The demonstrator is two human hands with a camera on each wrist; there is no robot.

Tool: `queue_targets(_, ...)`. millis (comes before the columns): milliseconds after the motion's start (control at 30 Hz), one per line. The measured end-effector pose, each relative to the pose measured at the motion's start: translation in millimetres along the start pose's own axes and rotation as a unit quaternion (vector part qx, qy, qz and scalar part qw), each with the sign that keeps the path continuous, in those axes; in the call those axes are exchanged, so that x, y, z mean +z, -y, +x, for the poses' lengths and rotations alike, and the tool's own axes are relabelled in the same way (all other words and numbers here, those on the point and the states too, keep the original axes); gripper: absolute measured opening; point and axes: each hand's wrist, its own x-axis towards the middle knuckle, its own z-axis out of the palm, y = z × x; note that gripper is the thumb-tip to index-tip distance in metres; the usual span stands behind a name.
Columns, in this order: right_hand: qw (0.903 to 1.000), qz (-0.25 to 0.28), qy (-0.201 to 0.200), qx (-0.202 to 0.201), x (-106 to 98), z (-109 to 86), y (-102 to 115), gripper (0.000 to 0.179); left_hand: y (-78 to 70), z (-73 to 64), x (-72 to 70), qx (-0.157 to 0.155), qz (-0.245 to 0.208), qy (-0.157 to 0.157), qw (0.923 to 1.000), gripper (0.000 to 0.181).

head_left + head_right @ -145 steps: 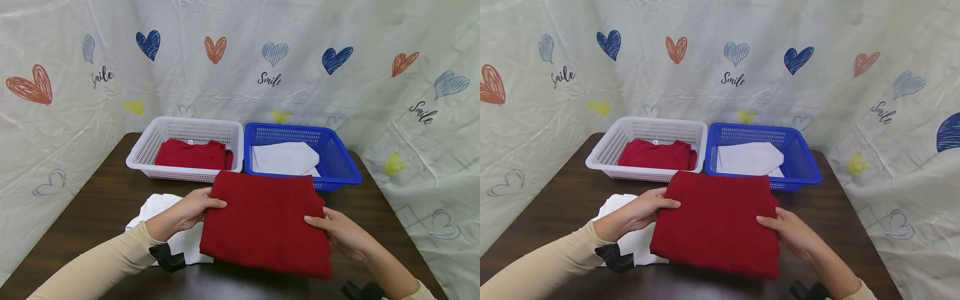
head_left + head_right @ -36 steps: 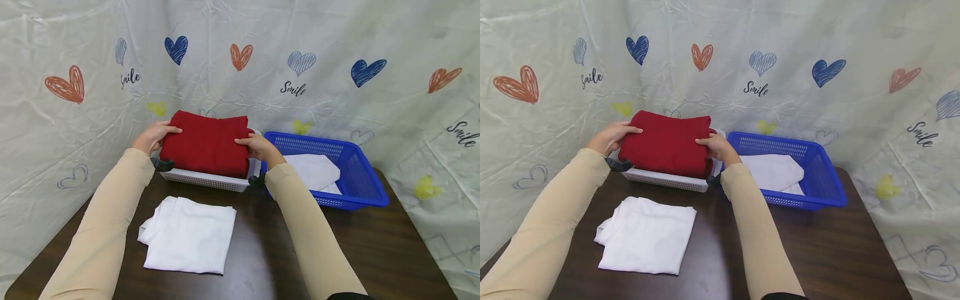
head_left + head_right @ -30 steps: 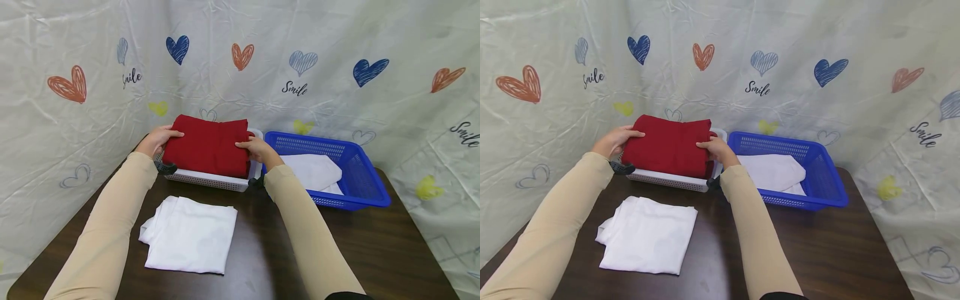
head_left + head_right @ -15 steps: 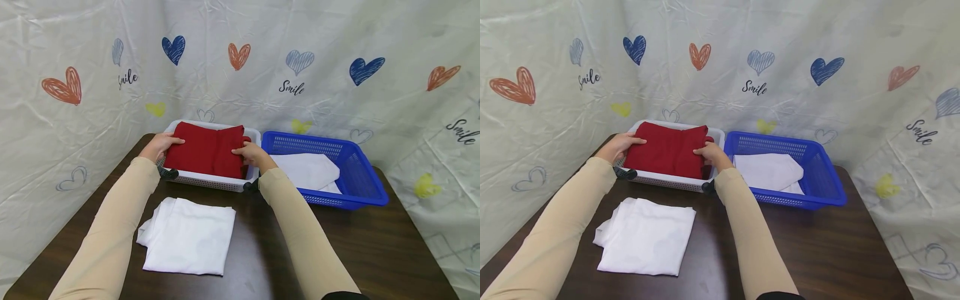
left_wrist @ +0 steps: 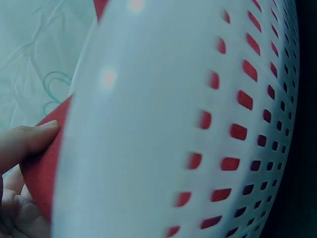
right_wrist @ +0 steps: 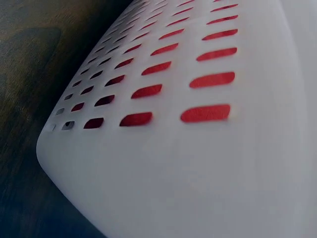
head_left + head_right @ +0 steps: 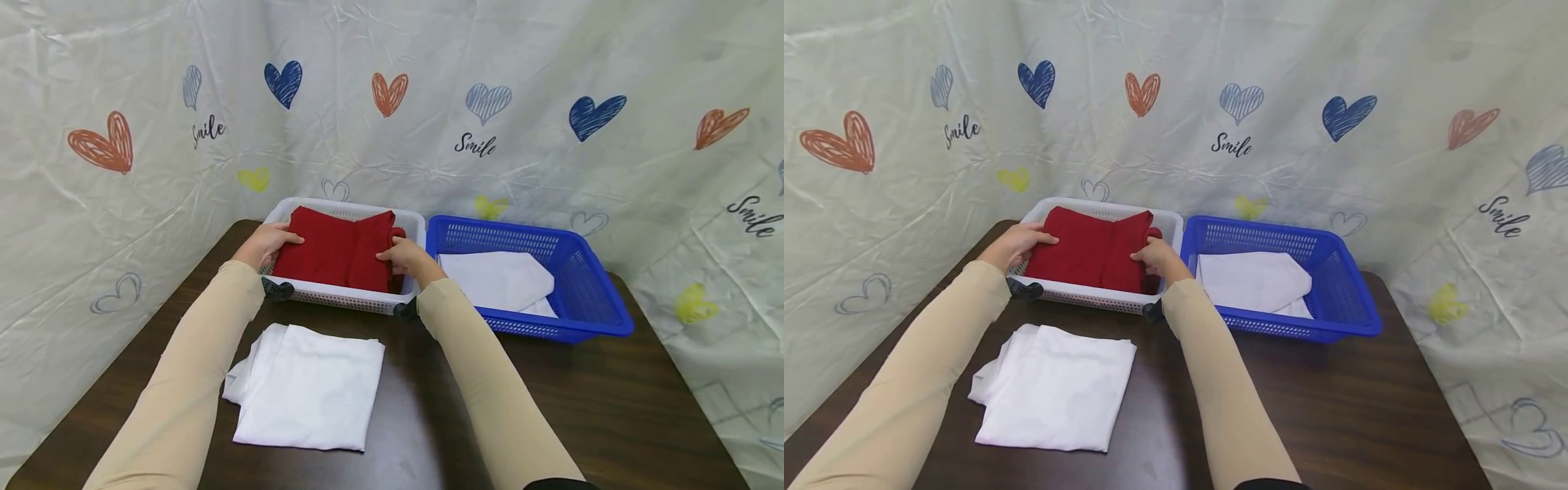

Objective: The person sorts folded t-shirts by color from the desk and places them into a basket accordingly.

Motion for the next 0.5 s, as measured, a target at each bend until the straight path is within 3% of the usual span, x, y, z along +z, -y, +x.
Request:
queue_targets(233,1.0,-0.002,-0.005,0.004,0.2,2.2,0.1,0.076,1.0,1.5,-2.4,-0.008,0.004,-0.01,0.9999,0.069)
queue_targets(500,0.9995,-0.015,-0.026,0.013,-1.1,-2.9,3.4,0.083,2.0,-1.0,-8.4,-0.005,0.009,-0.045,0.9989,0.058)
